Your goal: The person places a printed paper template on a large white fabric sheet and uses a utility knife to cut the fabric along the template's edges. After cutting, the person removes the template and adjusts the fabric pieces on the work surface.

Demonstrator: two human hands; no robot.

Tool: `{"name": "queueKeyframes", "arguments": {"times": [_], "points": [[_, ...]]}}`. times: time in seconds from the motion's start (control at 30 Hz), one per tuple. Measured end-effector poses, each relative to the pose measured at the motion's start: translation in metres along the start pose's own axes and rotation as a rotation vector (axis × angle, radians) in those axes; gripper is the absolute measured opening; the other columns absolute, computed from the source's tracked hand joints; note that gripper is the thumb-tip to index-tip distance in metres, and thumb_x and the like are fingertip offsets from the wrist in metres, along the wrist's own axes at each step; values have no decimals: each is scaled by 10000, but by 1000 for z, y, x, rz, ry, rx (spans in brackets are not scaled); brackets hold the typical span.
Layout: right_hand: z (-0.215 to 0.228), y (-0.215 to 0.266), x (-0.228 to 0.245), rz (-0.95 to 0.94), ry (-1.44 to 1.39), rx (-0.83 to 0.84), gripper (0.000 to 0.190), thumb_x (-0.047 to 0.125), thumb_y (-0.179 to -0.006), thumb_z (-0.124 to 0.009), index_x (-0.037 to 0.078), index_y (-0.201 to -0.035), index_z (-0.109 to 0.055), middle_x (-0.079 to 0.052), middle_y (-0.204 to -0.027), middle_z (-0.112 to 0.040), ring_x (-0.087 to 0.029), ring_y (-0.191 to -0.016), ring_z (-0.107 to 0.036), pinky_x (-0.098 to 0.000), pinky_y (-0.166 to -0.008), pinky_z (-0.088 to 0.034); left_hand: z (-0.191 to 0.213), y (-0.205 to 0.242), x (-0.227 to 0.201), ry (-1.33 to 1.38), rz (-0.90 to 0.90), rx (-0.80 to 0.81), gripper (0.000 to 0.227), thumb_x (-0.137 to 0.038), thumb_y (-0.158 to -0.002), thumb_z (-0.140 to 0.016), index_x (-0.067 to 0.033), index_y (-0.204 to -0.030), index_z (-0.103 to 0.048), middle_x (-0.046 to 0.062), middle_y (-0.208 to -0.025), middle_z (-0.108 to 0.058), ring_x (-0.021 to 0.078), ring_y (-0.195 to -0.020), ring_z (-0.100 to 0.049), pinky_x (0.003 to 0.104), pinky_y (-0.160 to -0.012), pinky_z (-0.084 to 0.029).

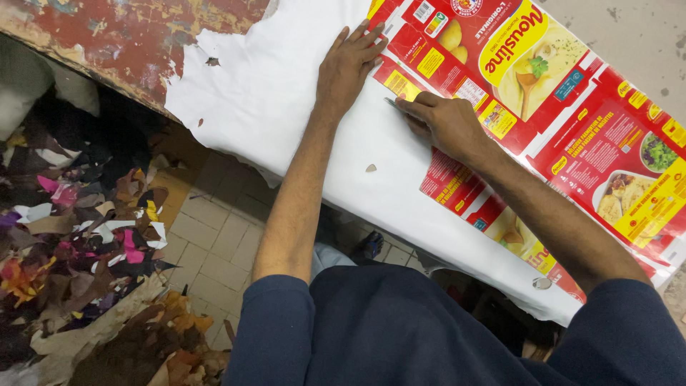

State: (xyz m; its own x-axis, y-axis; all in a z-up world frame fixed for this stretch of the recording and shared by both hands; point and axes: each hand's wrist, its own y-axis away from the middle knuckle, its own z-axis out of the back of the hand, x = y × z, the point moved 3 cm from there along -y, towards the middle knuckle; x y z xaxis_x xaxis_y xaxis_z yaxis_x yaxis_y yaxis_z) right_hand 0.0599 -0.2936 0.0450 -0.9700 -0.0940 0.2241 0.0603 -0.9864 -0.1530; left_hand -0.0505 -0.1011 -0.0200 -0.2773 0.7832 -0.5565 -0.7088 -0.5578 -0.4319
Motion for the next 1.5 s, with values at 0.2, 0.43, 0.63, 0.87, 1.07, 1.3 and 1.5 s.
{"name": "queueKeyframes", "arguments": {"times": [0.2, 0.43, 0.63, 0.87, 1.07, 1.3, 1.5], "points": [[1, -6, 4, -13, 48, 29, 351, 195, -953, -732, 134, -1299, -734, -74, -1089, -741, -262, -747, -725, -390, -615, -581, -2, 1, 3, 12, 1, -5, 286, -204, -983, -687, -200, -1262, -749, -62, -1463, -600, 178, -1432, -468, 435, -1239, -320], [3, -9, 7, -37, 49, 64, 347, 197, -957, -714, 126, -1296, -730, -83, -1069, -730, -268, -717, -717, -400, -597, -574, -2, 0, 3, -7, 3, 10, 284, -199, -984, -684, -197, -1261, -748, -62, -1464, -599, 178, -1428, -468, 438, -1233, -325], [2, -13, 5, -45, 57, 110, 344, 208, -962, -709, 125, -1295, -727, -84, -1077, -716, -282, -721, -713, -409, -583, -566, -1, 0, 3, -14, -8, 9, 292, -195, -982, -689, -198, -1268, -748, -60, -1469, -596, 177, -1429, -468, 434, -1234, -327], [4, -11, 1, -27, 77, 131, 321, 231, -973, -697, 139, -1278, -730, -86, -1135, -724, -284, -745, -724, -407, -583, -573, 1, 0, 2, -3, 2, 15, 286, -183, -982, -687, -194, -1261, -751, -60, -1469, -596, 177, -1427, -473, 430, -1235, -328], [7, -1, 1, -41, 44, 137, 347, 218, -960, -691, 132, -1295, -717, -98, -1142, -717, -284, -743, -718, -412, -580, -572, 0, 1, 1, 2, 10, -3, 278, -182, -980, -689, -198, -1249, -756, -60, -1454, -608, 179, -1423, -479, 428, -1233, -329], [18, 28, 7, -51, 32, 113, 374, 210, -957, -692, 137, -1324, -706, -94, -1100, -706, -302, -764, -704, -425, -618, -571, 2, 1, -1, 12, -10, -13, 275, -167, -979, -693, -194, -1244, -759, -52, -1455, -610, 183, -1417, -485, 427, -1229, -333], [20, 51, 9, -136, 44, 176, 405, 222, -939, -690, 140, -1336, -683, -93, -1088, -706, -302, -763, -709, -435, -567, -565, 3, 3, 0, 6, -38, -22, 283, -150, -985, -698, -181, -1260, -754, -43, -1460, -608, 188, -1420, -483, 427, -1229, -335]]}}
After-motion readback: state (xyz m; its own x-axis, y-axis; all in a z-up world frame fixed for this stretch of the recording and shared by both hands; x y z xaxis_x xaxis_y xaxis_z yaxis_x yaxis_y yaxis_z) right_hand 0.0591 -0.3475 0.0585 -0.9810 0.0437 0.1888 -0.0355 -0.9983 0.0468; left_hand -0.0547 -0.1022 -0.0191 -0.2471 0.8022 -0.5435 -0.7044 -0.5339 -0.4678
